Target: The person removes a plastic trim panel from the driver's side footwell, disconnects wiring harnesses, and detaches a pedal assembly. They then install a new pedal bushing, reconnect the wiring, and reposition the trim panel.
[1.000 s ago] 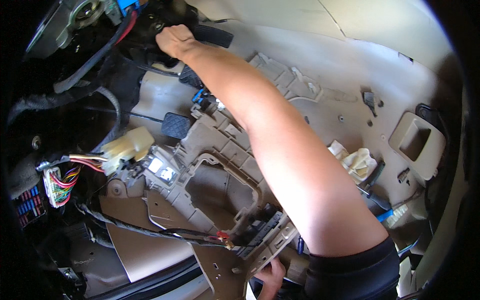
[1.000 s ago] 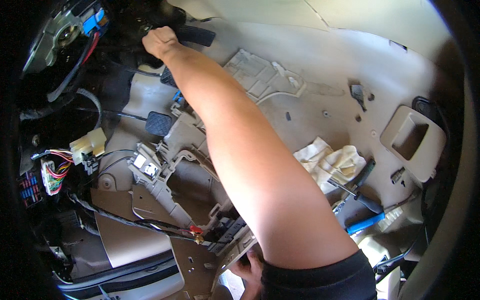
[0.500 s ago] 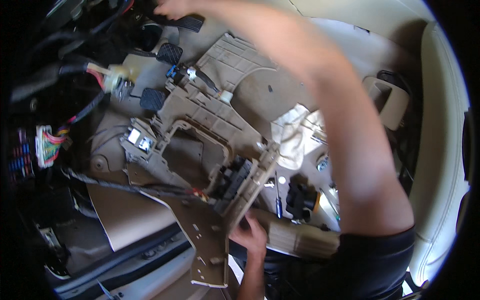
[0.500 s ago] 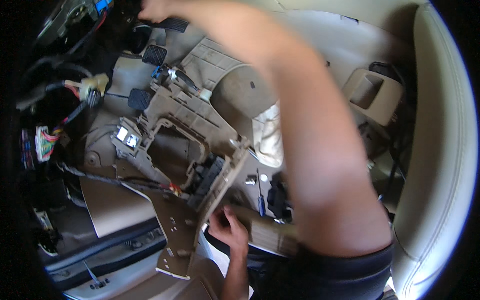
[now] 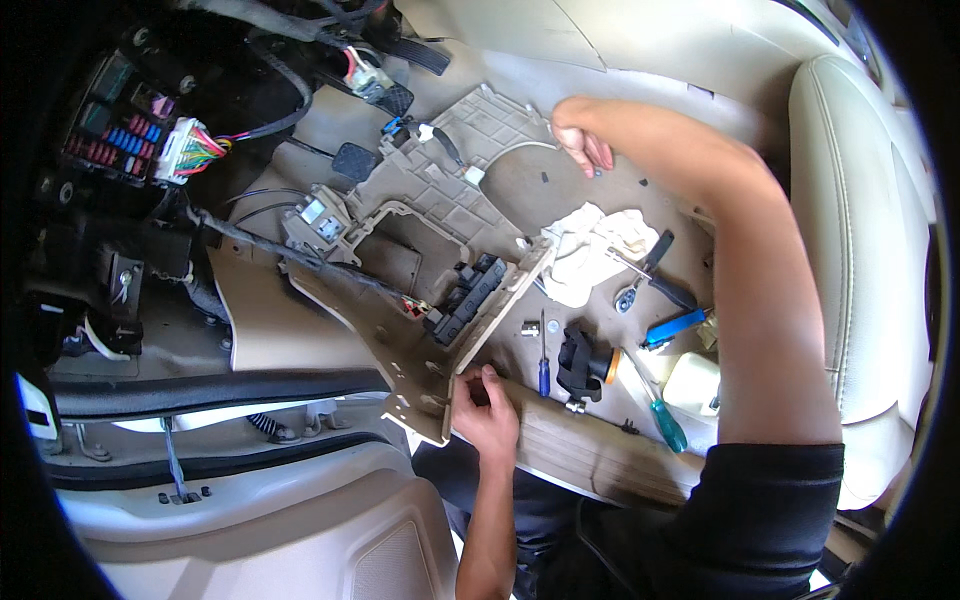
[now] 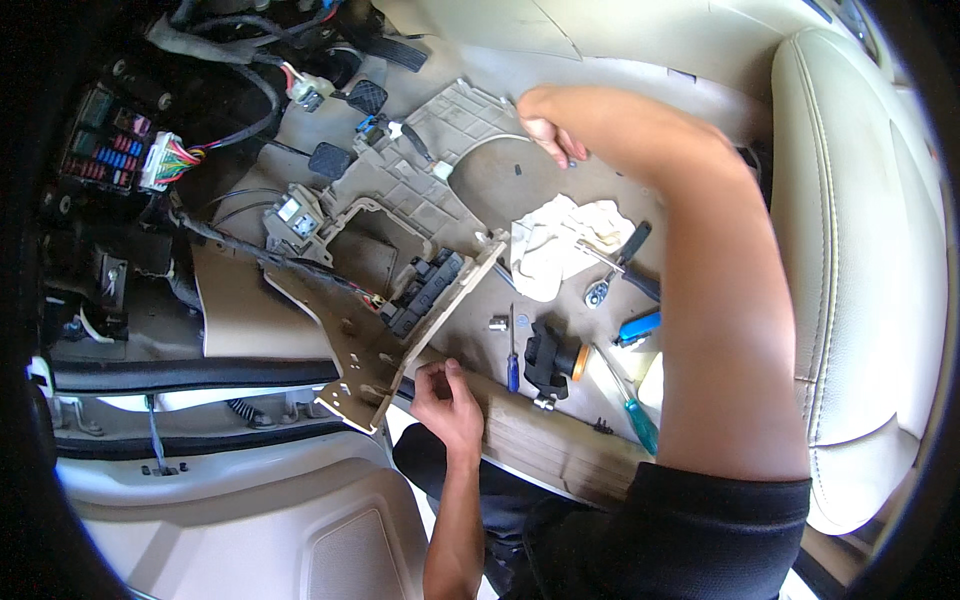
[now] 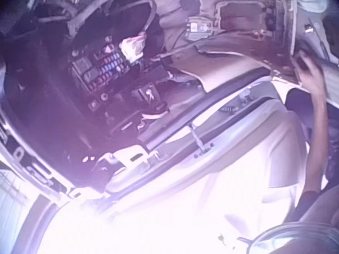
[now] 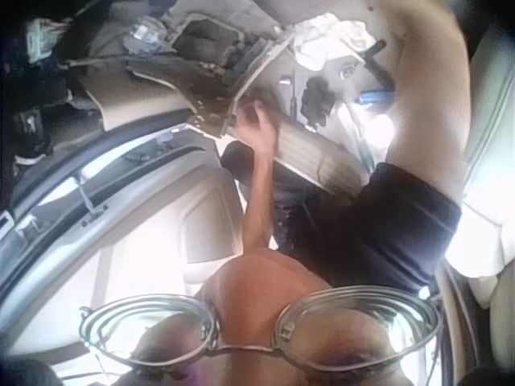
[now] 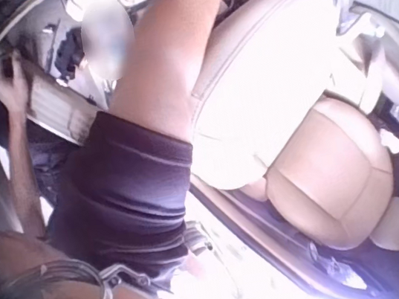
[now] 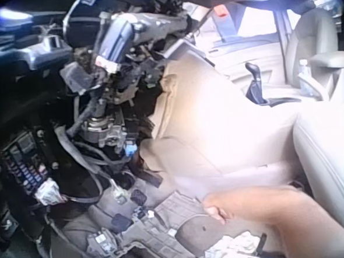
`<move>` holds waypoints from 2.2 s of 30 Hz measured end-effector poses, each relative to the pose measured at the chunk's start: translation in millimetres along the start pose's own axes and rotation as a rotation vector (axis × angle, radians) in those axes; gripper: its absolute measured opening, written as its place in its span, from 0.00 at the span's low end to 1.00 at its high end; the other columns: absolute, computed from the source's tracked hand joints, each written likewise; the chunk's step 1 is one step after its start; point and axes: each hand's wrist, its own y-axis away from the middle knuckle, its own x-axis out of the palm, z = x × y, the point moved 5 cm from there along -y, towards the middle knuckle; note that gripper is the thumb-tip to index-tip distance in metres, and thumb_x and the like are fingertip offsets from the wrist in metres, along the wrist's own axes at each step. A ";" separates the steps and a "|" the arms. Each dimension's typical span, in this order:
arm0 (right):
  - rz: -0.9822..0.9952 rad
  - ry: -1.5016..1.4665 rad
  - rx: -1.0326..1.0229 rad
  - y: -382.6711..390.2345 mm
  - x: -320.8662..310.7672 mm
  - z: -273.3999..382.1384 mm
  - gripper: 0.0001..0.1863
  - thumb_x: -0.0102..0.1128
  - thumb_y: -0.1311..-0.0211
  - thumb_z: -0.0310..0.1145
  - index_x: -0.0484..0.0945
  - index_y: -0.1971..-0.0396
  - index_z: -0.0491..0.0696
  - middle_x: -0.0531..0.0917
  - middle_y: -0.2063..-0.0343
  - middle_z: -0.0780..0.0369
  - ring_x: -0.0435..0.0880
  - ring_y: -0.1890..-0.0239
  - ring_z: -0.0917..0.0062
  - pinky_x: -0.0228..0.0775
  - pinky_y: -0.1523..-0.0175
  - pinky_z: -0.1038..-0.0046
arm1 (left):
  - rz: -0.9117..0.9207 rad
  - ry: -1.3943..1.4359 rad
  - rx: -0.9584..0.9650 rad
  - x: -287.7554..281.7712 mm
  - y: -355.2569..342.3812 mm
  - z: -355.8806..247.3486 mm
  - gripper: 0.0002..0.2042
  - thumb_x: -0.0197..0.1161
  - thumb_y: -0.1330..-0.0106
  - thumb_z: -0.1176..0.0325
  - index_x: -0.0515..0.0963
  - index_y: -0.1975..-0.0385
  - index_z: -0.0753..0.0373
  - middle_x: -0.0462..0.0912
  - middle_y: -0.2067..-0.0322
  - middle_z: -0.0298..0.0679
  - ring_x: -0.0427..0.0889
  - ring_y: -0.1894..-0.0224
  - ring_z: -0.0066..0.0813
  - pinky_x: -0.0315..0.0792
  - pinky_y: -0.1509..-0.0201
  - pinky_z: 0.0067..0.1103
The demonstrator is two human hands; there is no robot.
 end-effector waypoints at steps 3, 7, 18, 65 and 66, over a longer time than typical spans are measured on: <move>-0.093 0.056 -0.062 -5.9 3.8 -0.3 0.35 0.78 0.38 0.31 0.74 0.33 0.39 0.81 0.34 0.54 0.88 0.42 0.73 0.77 0.29 0.69 | -0.041 0.051 0.008 -0.2 0.8 -3.0 0.12 0.67 0.26 0.67 0.80 0.67 0.71 0.83 0.78 0.39 0.78 0.76 0.23 0.73 0.69 0.25; -0.224 -0.010 0.015 -25.7 15.7 2.7 0.28 0.79 0.41 0.27 0.81 0.40 0.39 0.85 0.40 0.53 0.90 0.44 0.71 0.83 0.37 0.68 | -0.057 0.136 -0.021 0.2 -0.7 -4.6 0.12 0.67 0.27 0.67 0.80 0.69 0.71 0.82 0.80 0.40 0.77 0.77 0.24 0.73 0.70 0.26; -0.578 0.035 -0.164 -10.1 26.5 -55.7 0.08 0.81 0.49 0.24 0.89 0.75 0.37 0.92 0.72 0.53 0.93 0.72 0.69 0.90 0.66 0.67 | -0.038 0.211 0.030 -0.7 -0.5 2.1 0.12 0.67 0.26 0.67 0.79 0.69 0.70 0.79 0.80 0.37 0.74 0.77 0.21 0.69 0.70 0.23; -1.725 0.237 -0.979 162.8 -226.5 242.0 0.13 0.54 0.33 0.30 0.89 0.60 0.47 0.89 0.54 0.51 0.89 0.48 0.53 0.82 0.44 0.55 | 0.076 0.258 -0.318 4.6 36.0 73.0 0.06 0.66 0.26 0.73 0.82 0.55 0.67 0.86 0.64 0.38 0.84 0.61 0.26 0.78 0.56 0.25; -1.727 0.251 -0.964 161.5 -228.1 242.0 0.13 0.54 0.33 0.30 0.89 0.60 0.47 0.89 0.54 0.51 0.89 0.48 0.53 0.82 0.44 0.55 | 0.144 0.358 -0.462 9.6 42.6 83.9 0.04 0.65 0.24 0.72 0.81 0.56 0.65 0.85 0.67 0.35 0.83 0.66 0.23 0.78 0.63 0.23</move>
